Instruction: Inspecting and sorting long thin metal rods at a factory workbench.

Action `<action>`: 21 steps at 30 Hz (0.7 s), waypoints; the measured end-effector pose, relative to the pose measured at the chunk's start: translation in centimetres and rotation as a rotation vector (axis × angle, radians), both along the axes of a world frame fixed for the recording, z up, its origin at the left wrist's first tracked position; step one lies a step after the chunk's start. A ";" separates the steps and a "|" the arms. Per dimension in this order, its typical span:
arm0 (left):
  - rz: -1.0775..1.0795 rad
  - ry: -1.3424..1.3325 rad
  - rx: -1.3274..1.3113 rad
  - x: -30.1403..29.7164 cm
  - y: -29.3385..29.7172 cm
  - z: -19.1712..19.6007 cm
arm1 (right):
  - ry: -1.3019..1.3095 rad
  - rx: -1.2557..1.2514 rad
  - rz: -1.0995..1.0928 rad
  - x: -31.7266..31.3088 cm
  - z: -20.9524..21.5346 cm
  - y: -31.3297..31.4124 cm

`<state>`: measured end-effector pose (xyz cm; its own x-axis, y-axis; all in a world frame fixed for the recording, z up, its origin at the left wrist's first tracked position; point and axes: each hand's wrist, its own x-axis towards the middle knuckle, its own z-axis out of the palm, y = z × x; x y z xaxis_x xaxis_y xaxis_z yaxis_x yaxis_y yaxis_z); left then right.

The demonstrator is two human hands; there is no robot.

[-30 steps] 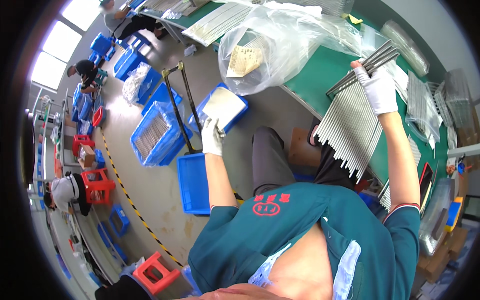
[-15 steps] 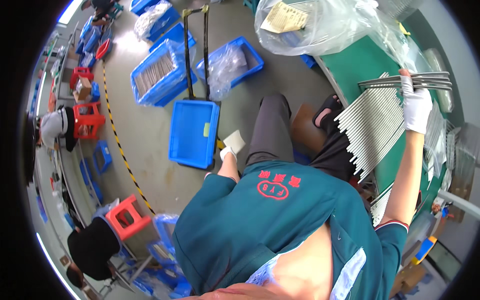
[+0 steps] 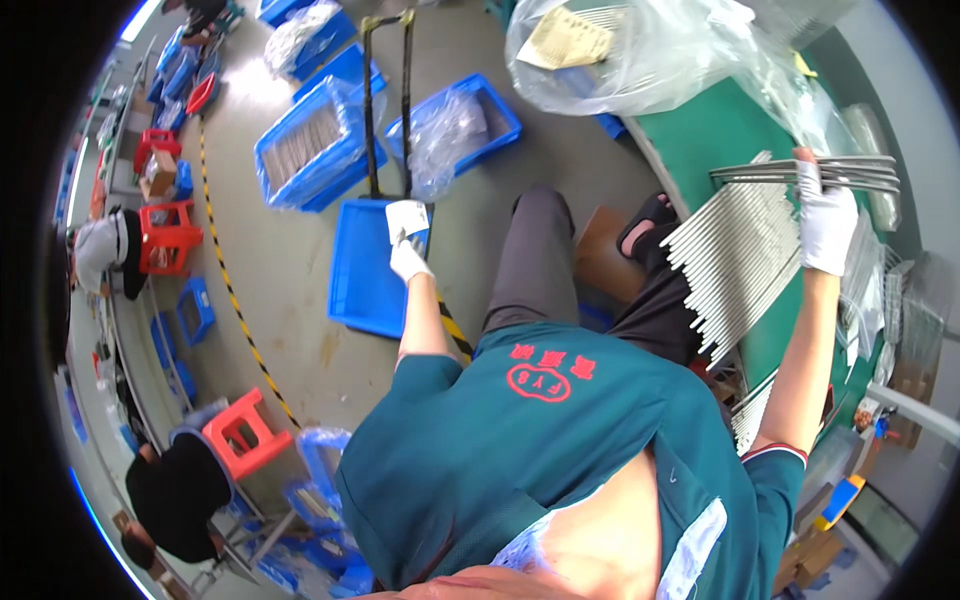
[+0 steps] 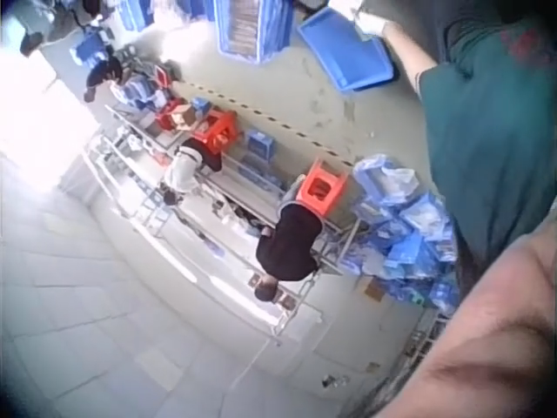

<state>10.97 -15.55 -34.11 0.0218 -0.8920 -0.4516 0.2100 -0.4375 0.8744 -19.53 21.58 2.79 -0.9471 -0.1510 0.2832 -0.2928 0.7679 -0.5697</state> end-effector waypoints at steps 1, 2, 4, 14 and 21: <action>-0.075 0.024 0.049 -1.5 0.0 3.7 | 0.024 0.068 -0.041 -0.1 -0.4 -0.1; -0.181 0.111 -0.012 -2.8 -0.2 6.0 | 0.044 0.019 -0.017 -0.2 -0.5 0.0; -0.326 0.460 -0.151 -4.9 -0.5 11.1 | 0.048 0.096 -0.019 -0.2 -0.2 -0.1; -1.033 0.327 -0.467 -18.0 2.5 28.6 | 0.142 0.172 0.036 2.1 2.0 -1.5; -1.316 0.021 -0.245 -29.2 3.4 30.7 | 0.101 0.017 0.082 0.8 0.7 -1.2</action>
